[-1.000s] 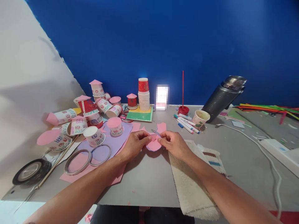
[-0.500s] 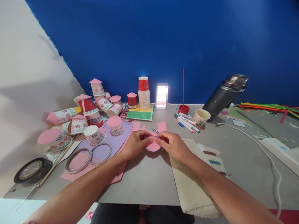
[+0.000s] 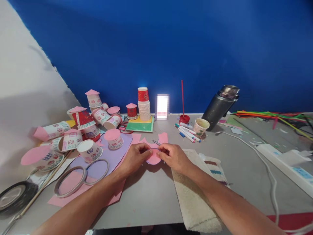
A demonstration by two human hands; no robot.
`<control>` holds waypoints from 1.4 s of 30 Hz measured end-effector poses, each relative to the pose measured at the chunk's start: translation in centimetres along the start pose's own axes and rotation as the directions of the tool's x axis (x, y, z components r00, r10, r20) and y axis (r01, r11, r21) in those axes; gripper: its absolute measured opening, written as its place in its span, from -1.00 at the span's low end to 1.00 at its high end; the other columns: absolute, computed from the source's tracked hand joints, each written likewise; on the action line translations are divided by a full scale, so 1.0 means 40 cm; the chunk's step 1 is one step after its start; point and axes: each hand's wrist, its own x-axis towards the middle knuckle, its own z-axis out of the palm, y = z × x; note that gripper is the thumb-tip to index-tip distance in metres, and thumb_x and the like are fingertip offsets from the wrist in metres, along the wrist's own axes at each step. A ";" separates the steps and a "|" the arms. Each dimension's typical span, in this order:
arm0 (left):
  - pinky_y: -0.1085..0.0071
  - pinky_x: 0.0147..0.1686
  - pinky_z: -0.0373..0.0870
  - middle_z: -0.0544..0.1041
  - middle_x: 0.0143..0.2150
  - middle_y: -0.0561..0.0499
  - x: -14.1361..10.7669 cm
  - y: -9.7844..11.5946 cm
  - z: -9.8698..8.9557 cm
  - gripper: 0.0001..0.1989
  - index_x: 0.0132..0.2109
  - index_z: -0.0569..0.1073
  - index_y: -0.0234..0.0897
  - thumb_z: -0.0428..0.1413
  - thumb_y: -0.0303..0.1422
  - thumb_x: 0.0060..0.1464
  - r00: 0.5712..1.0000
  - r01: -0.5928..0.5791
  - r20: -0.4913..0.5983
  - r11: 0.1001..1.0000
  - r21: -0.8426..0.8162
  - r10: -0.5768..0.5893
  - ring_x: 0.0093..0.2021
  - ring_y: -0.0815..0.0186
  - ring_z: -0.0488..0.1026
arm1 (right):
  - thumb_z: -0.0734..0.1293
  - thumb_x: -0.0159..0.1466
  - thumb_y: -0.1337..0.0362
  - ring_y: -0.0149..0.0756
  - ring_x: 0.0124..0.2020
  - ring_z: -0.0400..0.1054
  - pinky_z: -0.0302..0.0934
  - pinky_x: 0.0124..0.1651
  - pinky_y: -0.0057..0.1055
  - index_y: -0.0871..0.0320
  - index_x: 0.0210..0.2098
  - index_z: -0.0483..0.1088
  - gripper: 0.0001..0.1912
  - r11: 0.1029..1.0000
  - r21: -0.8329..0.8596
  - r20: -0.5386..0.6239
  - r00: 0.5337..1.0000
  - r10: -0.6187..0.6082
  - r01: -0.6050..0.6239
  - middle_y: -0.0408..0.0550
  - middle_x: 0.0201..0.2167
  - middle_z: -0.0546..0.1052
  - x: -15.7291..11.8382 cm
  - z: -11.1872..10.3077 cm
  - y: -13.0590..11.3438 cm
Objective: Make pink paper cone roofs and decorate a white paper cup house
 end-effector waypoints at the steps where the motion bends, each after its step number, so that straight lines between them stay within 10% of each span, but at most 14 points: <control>1: 0.50 -0.54 0.16 0.39 -0.54 0.12 0.001 -0.001 -0.001 -0.81 -0.46 0.44 -0.30 0.17 -0.26 -0.02 1.000 0.002 -0.006 1.000 0.000 -0.002 -0.53 0.43 0.26 | 0.31 0.27 0.22 -0.38 -0.47 0.34 0.14 -0.36 -0.46 0.12 -0.32 0.49 -0.86 1.000 0.027 -0.011 1.000 -0.005 0.005 -0.16 -0.47 0.55 0.002 -0.002 0.001; 7: 0.49 -0.52 0.20 0.45 -0.53 0.09 0.004 -0.002 -0.009 -0.77 -0.42 0.49 -0.30 0.18 -0.20 0.00 1.000 -0.007 -0.019 1.000 0.000 0.007 -0.53 0.41 0.31 | 0.29 0.24 0.20 -0.39 -0.50 0.31 0.18 -0.40 -0.45 0.16 -0.43 0.48 -0.79 0.987 0.159 -0.172 0.984 0.045 -0.018 -0.12 -0.50 0.52 0.039 -0.065 0.020; 14: 0.50 -0.56 0.14 0.44 -0.53 0.08 0.000 0.008 -0.014 -0.76 -0.42 0.50 -0.29 0.18 -0.18 -0.03 0.999 0.009 -0.041 1.000 0.022 -0.008 -0.53 0.40 0.29 | 0.47 0.01 0.10 -0.55 -0.64 0.06 -0.09 -0.62 -0.54 0.14 -0.38 0.44 -0.72 0.756 0.639 -0.484 0.837 0.253 0.141 -0.21 -0.55 0.37 0.062 -0.348 -0.015; 17: 0.50 -0.55 0.14 0.43 -0.54 0.09 -0.003 0.014 -0.013 -0.76 -0.44 0.49 -0.29 0.17 -0.19 -0.02 0.999 0.003 -0.040 1.000 0.024 -0.002 -0.53 0.40 0.28 | 0.41 0.08 0.05 -0.53 -0.63 0.08 -0.05 -0.60 -0.52 0.14 -0.36 0.43 -0.71 0.857 0.500 -0.561 0.801 0.210 0.125 -0.19 -0.53 0.37 0.054 -0.420 -0.014; 20: 0.50 -0.56 0.13 0.41 -0.56 0.09 -0.005 0.017 -0.011 -0.76 -0.46 0.47 -0.29 0.17 -0.19 -0.03 0.999 0.000 -0.038 1.000 0.009 0.001 -0.53 0.39 0.27 | 0.21 0.27 0.01 -0.45 -0.61 0.20 0.08 -0.54 -0.46 0.16 -0.34 0.47 -0.63 0.968 -0.123 -0.520 0.845 0.124 -0.217 -0.08 -0.48 0.48 0.047 -0.391 0.019; 26: 0.48 -0.51 0.21 0.46 -0.53 0.06 -0.003 0.010 -0.010 -0.78 -0.45 0.49 -0.29 0.16 -0.21 -0.02 0.999 -0.030 -0.034 1.000 0.004 0.030 -0.51 0.37 0.32 | 0.31 0.23 0.28 -0.18 -0.37 0.45 0.17 -0.32 -0.35 0.15 -0.43 0.55 -0.81 0.782 -0.516 -0.406 0.904 0.135 -0.349 0.05 -0.45 0.58 0.039 -0.249 0.090; 33: 0.48 -0.52 0.21 0.46 -0.55 0.07 -0.002 0.010 -0.011 -0.77 -0.46 0.48 -0.28 0.17 -0.20 -0.02 0.998 -0.039 -0.048 0.999 0.010 0.040 -0.52 0.36 0.33 | 0.25 0.33 0.24 -0.13 -0.29 0.50 0.20 -0.29 -0.33 0.12 -0.34 0.57 -0.75 0.659 -0.673 -0.317 0.936 0.152 -0.335 0.09 -0.38 0.61 0.040 -0.226 0.109; 42: 0.47 -0.51 0.21 0.47 -0.52 0.06 -0.003 0.010 -0.005 -0.76 -0.44 0.47 -0.29 0.16 -0.20 0.00 0.999 -0.033 -0.011 0.999 0.021 0.033 -0.50 0.36 0.34 | 0.34 0.35 0.26 -0.11 -0.16 0.48 0.31 -0.13 -0.25 0.22 -0.29 0.53 -0.83 0.742 -0.628 -0.216 0.968 0.124 -0.236 0.13 -0.25 0.59 0.024 -0.159 0.121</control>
